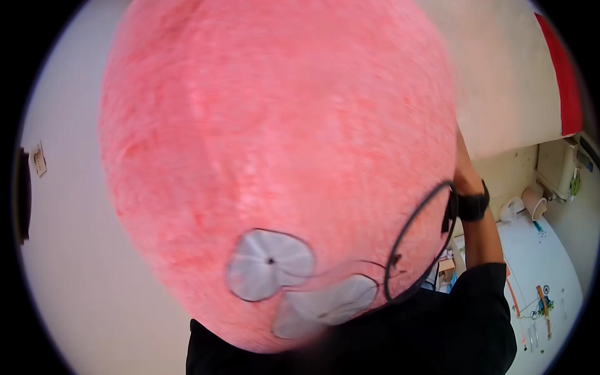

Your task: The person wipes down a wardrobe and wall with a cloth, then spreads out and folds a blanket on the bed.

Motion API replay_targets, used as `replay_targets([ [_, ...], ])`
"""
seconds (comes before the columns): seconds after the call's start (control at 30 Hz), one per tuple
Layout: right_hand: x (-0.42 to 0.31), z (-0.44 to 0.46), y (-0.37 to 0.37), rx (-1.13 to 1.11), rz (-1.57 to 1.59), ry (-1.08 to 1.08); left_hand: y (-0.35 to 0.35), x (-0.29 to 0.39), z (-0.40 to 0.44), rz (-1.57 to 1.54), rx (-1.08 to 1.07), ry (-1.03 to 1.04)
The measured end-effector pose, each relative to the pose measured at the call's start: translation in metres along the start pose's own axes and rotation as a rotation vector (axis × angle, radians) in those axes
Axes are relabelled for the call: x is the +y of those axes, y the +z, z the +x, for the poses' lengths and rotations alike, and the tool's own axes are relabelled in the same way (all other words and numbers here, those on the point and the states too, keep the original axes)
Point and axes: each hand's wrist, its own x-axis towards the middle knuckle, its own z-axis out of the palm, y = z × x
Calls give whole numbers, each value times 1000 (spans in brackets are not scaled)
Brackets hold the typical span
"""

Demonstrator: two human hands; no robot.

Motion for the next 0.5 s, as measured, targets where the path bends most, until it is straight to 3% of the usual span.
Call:
replay_targets([
  [0.13,34,101,5,-24,47,145,-33,1,64,-4,-28,-57],
  [0.23,94,178,-18,-28,-318,355,-24,-15,122,20,1,-192],
  [0.3,73,203,-11,-75,-418,337,-4,-24,161,65,37,-337],
  [0.4,46,169,16,-79,-481,345,-21,-19,122,251,-24,-216],
  [0.5,-3,253,-16,-52,-469,400,21,46,190,161,0,-178],
])
